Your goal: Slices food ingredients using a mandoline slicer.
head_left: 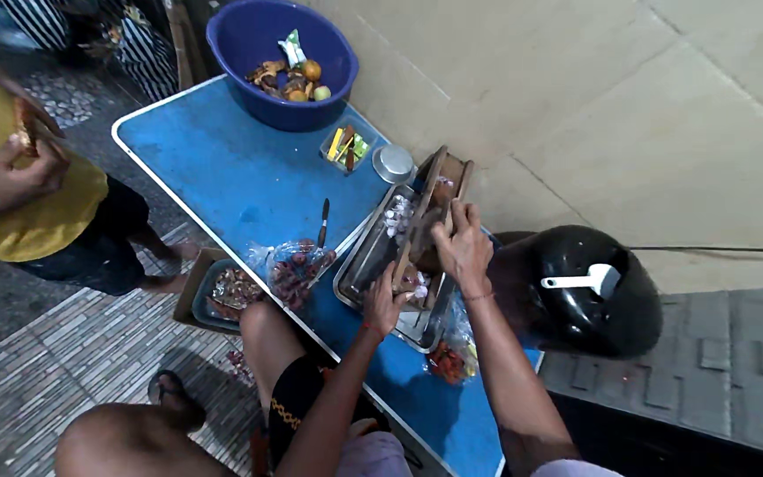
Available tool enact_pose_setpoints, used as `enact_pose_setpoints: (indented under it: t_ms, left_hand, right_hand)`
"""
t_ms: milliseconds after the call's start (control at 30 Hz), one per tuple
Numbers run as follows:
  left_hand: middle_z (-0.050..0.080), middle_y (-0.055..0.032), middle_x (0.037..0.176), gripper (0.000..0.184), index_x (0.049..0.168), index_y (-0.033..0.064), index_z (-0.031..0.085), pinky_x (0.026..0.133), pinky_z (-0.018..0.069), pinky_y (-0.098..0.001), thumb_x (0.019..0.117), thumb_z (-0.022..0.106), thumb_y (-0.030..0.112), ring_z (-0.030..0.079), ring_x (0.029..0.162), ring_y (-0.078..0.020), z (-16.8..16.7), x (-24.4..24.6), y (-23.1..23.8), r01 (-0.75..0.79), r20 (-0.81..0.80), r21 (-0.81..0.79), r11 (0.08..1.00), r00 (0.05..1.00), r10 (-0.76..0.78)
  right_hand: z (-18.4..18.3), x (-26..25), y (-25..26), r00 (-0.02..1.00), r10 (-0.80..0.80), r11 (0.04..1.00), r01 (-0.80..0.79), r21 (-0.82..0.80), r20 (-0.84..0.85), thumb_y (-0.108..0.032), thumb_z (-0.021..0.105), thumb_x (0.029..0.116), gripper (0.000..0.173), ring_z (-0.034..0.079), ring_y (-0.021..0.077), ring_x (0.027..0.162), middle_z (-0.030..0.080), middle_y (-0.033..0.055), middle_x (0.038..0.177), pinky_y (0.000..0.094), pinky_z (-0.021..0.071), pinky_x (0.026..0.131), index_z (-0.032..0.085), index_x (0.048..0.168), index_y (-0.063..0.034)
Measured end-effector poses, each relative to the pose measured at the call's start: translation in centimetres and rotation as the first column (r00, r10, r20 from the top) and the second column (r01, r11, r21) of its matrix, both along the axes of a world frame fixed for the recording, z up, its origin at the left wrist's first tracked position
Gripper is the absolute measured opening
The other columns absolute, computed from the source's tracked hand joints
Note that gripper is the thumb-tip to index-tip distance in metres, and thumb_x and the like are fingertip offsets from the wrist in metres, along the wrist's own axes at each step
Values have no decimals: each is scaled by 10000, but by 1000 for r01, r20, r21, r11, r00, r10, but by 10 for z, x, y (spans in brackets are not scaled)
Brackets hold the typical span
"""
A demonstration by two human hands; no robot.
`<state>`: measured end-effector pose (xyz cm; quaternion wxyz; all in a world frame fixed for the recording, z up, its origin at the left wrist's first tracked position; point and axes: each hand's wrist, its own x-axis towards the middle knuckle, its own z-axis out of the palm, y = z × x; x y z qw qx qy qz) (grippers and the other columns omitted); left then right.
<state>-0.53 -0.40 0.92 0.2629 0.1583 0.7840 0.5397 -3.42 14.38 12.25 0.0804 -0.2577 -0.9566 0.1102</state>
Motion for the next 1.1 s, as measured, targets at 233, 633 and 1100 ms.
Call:
enact_pose_setpoints:
  t_ms: [233, 633, 1100]
  left_hand:
    - [489, -192, 1525, 748, 1611, 97, 293, 1169, 358, -531, 997, 668, 300, 475, 1402, -350, -3, -2, 1, 12, 56, -8, 1000, 998, -12]
    - [513, -197, 1501, 740, 1610, 105, 302, 1159, 350, -565, 1001, 663, 319, 495, 1379, -364, -2, 1, 3, 1, 36, -35, 999, 999, 0]
    - [516, -207, 1498, 739, 1595, 76, 329, 1164, 347, -572, 982, 688, 278, 493, 1384, -369, -14, 2, 6, -36, -8, 10, 999, 999, 37]
  right_hand:
    - [4, -92, 70, 999, -39, 997, 39, -67, 5, -561, 459, 968, 699, 537, 496, 1296, 401, 220, 1589, 740, 460, 910, 447, 1561, -193]
    - [0, -54, 47, 999, -24, 999, 24, -23, 29, -524, 400, 982, 678, 608, 507, 1170, 402, 220, 1591, 725, 487, 830, 426, 1579, -206]
    - [-5, -14, 19, 999, 33, 999, -33, 3, 17, -513, 448, 984, 697, 640, 508, 1072, 401, 243, 1582, 701, 504, 773, 429, 1572, -140]
